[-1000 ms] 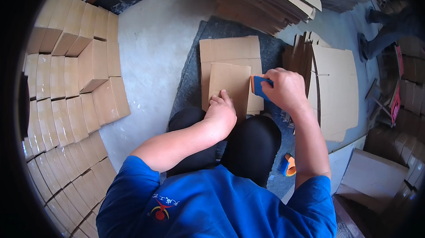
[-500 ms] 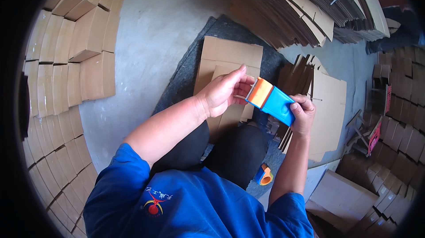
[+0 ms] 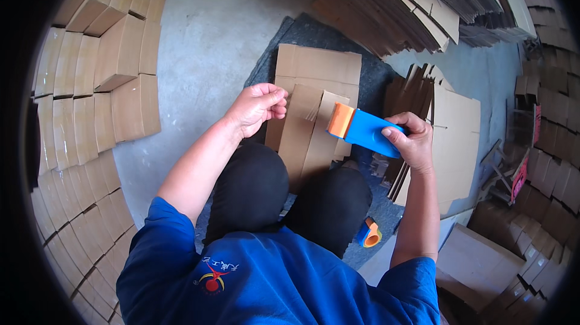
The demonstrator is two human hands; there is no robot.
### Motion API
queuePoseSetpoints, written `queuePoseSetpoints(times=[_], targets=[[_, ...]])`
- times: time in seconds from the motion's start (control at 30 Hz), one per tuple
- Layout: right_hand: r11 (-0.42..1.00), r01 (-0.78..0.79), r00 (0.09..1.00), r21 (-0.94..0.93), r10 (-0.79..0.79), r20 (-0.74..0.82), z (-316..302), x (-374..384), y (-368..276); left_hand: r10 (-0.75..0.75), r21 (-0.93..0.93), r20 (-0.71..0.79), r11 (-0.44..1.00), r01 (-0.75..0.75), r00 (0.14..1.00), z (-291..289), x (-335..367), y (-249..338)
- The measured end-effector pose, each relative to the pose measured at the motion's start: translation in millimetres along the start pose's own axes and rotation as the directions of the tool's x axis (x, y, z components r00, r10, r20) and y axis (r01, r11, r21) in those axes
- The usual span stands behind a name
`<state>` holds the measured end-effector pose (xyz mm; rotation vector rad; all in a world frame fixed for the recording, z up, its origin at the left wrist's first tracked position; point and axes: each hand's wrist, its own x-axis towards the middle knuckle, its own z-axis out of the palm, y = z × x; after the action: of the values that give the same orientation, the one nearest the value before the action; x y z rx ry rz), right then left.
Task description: The person folds flat cardboard sheets into boxes and seals them using a tape dispenser.
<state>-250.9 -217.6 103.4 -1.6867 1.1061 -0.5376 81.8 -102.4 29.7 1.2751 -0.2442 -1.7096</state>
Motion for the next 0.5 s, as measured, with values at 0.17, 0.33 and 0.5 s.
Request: queuePoseSetpoints(times=[0.17,0.33,0.5], targets=[[1.000,-0.003,0.998,-0.028,0.005,0.060,17,15,6,-0.005,-0.081,-0.030,0.997,0.002,1.000,-29,27,-15],[0.999,-0.023,0.998,-0.042,0.026,0.057,29,23,23,0.014,-0.102,-0.069,0.995,-0.021,0.998,-35,52,-37],[0.998,-0.013,1.000,-0.062,0.014,0.013,25,25,42,0.140,0.342,-0.165,0.936,-0.077,0.976,-6,63,-55]])
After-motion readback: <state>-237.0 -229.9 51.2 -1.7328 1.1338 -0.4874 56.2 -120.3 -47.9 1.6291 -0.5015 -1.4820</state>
